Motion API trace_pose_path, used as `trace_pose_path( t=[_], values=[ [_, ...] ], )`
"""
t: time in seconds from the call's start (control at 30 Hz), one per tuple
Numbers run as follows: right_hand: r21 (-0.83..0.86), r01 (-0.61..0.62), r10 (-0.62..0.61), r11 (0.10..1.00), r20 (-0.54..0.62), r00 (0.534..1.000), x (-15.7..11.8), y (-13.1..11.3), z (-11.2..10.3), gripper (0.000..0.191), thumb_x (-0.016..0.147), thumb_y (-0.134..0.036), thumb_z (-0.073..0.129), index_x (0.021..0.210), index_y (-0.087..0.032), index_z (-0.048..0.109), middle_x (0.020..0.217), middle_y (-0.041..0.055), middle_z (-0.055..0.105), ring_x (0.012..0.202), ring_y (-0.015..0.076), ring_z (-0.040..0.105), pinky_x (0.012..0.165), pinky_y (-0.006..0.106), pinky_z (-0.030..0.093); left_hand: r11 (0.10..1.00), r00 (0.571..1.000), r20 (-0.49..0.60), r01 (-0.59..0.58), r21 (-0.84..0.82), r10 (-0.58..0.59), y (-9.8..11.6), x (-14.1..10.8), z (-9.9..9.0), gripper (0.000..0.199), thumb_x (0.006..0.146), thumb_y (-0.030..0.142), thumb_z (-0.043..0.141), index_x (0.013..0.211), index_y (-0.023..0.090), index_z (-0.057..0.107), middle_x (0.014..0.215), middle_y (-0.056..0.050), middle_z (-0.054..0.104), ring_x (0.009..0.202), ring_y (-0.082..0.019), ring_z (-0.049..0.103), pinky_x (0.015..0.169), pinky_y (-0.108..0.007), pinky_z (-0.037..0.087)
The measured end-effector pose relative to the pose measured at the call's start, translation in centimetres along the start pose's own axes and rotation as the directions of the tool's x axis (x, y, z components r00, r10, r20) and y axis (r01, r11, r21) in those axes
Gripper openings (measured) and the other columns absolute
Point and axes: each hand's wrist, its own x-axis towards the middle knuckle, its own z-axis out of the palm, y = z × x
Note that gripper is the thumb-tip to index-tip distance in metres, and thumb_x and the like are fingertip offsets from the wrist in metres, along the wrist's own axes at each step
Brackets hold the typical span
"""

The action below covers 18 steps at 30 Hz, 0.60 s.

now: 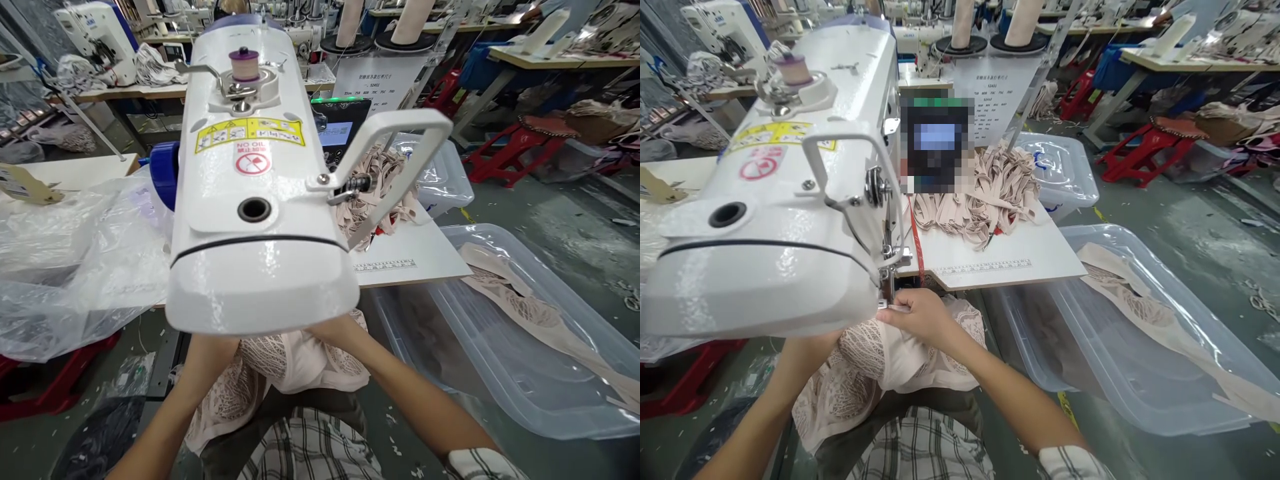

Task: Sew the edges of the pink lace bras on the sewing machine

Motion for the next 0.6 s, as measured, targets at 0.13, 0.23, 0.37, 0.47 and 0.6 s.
trace_pose_path(
  t=[0.13,0.23,0.37,0.47,0.6],
  values=[
    [0.035,-0.037,0.037,0.999,0.003,0.999,0.1,0.0,-0.1,0.043,0.082,-0.055,0.068,0.059,-0.022,0.055,0.057,-0.0006,0.049,0.060,0.0180,0.050,0.063,0.031,0.047,1.000,0.999,0.025,-0.020,0.018,0.020,-0.3,-0.3,0.1,0.038,0.089,0.029,0.039,0.057,0.021,0.058,0.056,-0.006,0.054,0.067,-0.022,0.055,0.076,-0.034,0.050],
    [0.065,-0.078,0.077,0.995,0.014,0.997,-0.4,0.5,0.0,0.040,0.081,-0.054,0.069,0.061,-0.022,0.056,0.061,0.0004,0.052,0.065,0.0195,0.053,0.065,0.032,0.047,0.999,0.998,0.059,-0.008,-0.038,0.010,-0.3,-0.3,-0.3,0.034,0.089,0.034,0.043,0.062,0.021,0.060,0.058,-0.005,0.057,0.069,-0.022,0.056,0.077,-0.034,0.051],
    [0.132,-0.091,0.091,0.987,0.008,0.996,-1.8,2.4,0.0,0.040,0.084,-0.057,0.064,0.068,-0.021,0.056,0.066,0.0008,0.054,0.068,0.0190,0.052,0.062,0.029,0.041,0.966,0.973,0.134,0.206,-0.158,-0.186,-0.7,-1.1,-0.5,0.030,0.090,0.042,0.050,0.083,0.017,0.065,0.069,-0.005,0.064,0.072,-0.021,0.061,0.072,-0.031,0.052],
    [0.189,-0.114,0.111,0.975,0.028,0.993,-3.1,4.4,-0.1,0.045,0.085,-0.061,0.061,0.070,-0.019,0.054,0.068,0.0003,0.052,0.065,0.0168,0.048,0.058,0.027,0.034,0.871,0.918,0.128,0.396,-0.290,-0.375,-1.9,-3.6,1.1,0.043,0.091,0.052,0.050,0.114,0.017,0.061,0.095,-0.010,0.069,0.087,-0.025,0.066,0.066,-0.031,0.054],
    [0.254,-0.169,0.161,0.952,0.054,0.986,-4.5,6.1,-0.3,0.045,0.087,-0.061,0.059,0.075,-0.018,0.054,0.072,-0.0001,0.050,0.066,0.0153,0.046,0.059,0.026,0.030,0.853,0.950,0.063,0.302,-0.426,-0.305,-3.5,-8.7,5.3,0.069,0.089,0.055,0.055,0.147,0.023,0.034,0.148,-0.016,0.044,0.134,-0.033,0.047,0.102,-0.048,0.047]
  ],
)
